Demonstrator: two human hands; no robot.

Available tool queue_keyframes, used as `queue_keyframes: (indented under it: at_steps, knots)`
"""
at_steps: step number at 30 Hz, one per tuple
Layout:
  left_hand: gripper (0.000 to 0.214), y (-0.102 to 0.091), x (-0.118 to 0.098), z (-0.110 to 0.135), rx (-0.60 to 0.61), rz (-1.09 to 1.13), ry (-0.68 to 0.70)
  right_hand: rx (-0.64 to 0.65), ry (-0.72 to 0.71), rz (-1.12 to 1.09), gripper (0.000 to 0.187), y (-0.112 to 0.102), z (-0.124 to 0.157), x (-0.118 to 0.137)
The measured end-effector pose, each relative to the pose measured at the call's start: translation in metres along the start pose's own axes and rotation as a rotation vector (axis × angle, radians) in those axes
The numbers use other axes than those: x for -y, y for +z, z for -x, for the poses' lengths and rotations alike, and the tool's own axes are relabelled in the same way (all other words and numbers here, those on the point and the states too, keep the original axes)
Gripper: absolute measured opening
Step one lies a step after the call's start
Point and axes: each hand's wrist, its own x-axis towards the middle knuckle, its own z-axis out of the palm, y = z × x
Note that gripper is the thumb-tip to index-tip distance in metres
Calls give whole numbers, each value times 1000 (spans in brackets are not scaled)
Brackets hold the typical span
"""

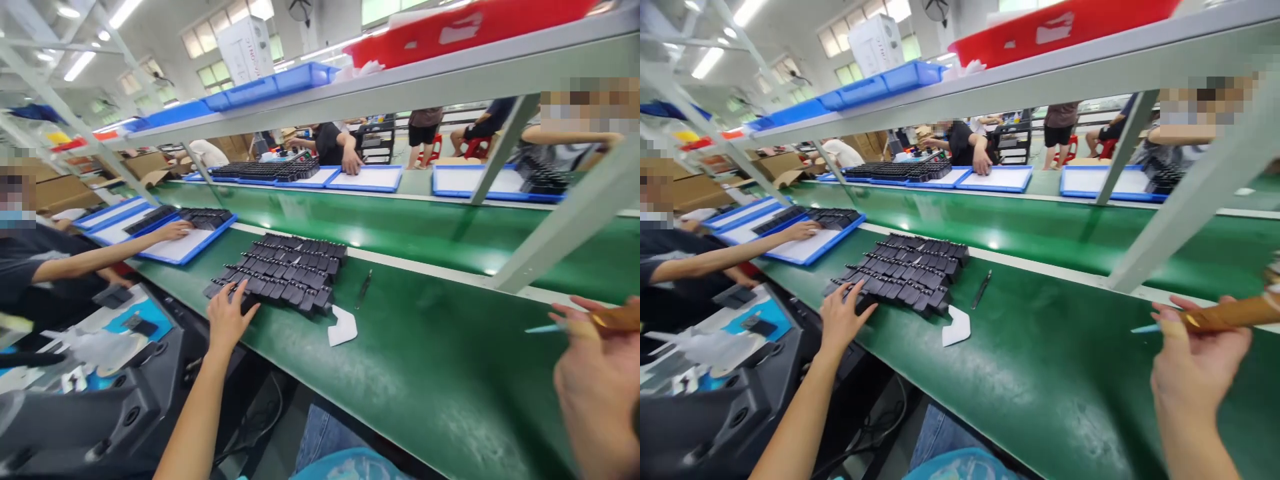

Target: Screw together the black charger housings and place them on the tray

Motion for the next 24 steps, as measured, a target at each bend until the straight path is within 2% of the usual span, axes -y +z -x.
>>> queue_keyframes:
  at_steps: [3,5,6,10,13,15,17,19,24]
  knots:
    - [48,-6,-32,4,-154,208,10,137,-135,40,75,-2,5,4]
    - [41,-14,-66,7,-141,410,139,162,-150,56,67,-3,8,7]
    - [37,-19,-86,9,-86,513,245,164,-153,59,65,-3,9,9]
    - [33,-37,-180,12,258,830,708,164,-155,89,60,-1,14,13]
    - [33,-37,-245,7,448,983,942,157,-166,114,58,-1,15,13]
    - [31,-30,-278,1,512,955,1044,163,-171,126,55,-1,14,13]
    - [29,-20,-300,-4,526,863,1110,164,-169,134,53,-2,14,14]
    - [30,-10,-310,-4,506,817,1131,159,-154,135,53,-1,14,15]
    - [34,5,-305,3,501,920,1095,183,-135,147,56,-1,16,18]
